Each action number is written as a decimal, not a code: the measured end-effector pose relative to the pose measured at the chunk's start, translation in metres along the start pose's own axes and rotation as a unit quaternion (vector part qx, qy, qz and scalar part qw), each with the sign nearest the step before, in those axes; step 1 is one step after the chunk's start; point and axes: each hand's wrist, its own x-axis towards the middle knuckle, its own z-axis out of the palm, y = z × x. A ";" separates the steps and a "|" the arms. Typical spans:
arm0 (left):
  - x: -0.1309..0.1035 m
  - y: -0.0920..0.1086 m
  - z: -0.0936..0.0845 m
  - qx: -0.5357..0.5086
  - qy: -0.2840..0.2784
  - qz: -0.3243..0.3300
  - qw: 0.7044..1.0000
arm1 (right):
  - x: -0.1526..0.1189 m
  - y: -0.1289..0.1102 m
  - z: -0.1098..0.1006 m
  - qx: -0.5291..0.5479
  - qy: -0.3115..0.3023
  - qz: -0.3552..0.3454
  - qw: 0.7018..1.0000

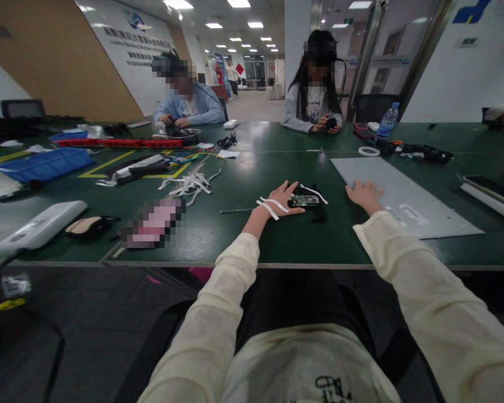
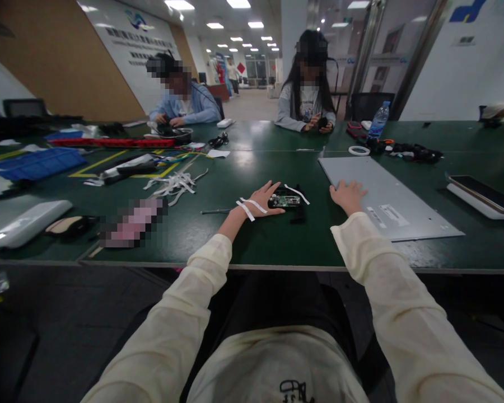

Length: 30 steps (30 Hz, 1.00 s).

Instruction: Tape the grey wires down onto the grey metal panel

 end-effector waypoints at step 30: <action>-0.030 -0.019 -0.112 -0.010 0.225 0.125 0.966 | -0.106 -0.072 -0.018 -0.065 -0.015 -0.316 0.947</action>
